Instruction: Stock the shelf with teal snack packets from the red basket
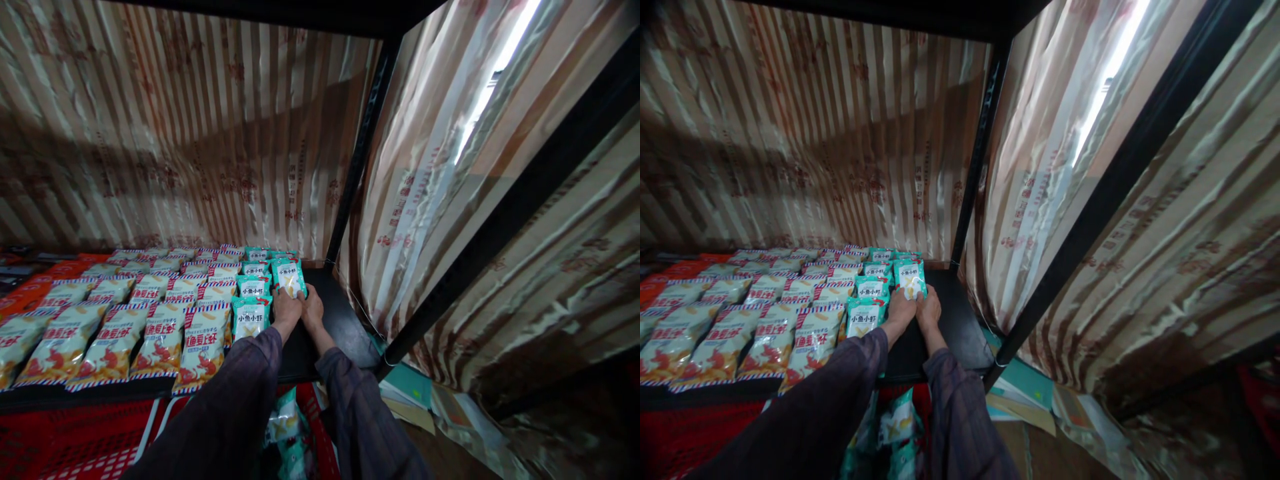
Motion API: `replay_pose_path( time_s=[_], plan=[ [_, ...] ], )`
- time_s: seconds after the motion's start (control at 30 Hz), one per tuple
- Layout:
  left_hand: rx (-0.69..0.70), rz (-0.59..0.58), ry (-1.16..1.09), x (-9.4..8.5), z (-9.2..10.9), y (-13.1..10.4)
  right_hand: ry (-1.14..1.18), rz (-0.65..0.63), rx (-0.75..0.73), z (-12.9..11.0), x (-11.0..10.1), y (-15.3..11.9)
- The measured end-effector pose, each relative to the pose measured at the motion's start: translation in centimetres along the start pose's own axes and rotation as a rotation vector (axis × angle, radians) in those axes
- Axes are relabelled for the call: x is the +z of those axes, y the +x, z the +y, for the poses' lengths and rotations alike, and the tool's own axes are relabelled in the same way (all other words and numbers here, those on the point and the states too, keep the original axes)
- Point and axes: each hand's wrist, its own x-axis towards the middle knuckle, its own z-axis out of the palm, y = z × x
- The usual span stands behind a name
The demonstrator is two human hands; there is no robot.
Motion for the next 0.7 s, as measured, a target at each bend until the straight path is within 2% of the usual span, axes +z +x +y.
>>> replay_pose_path(
  time_s=[0.17,0.4,0.7],
  plan=[
    [-0.009,0.007,-0.008,0.0,0.3,-0.1,0.0,-0.02,0.019,-0.3,-0.2,0.3],
    [0.006,-0.015,-0.004,-0.4,0.7,0.3,0.003,-0.016,0.059,-0.6,0.7,0.7],
    [0.058,-0.032,-0.06,0.1,-0.1,2.0,-0.007,0.004,0.063,-0.9,1.3,1.5]
  ],
)
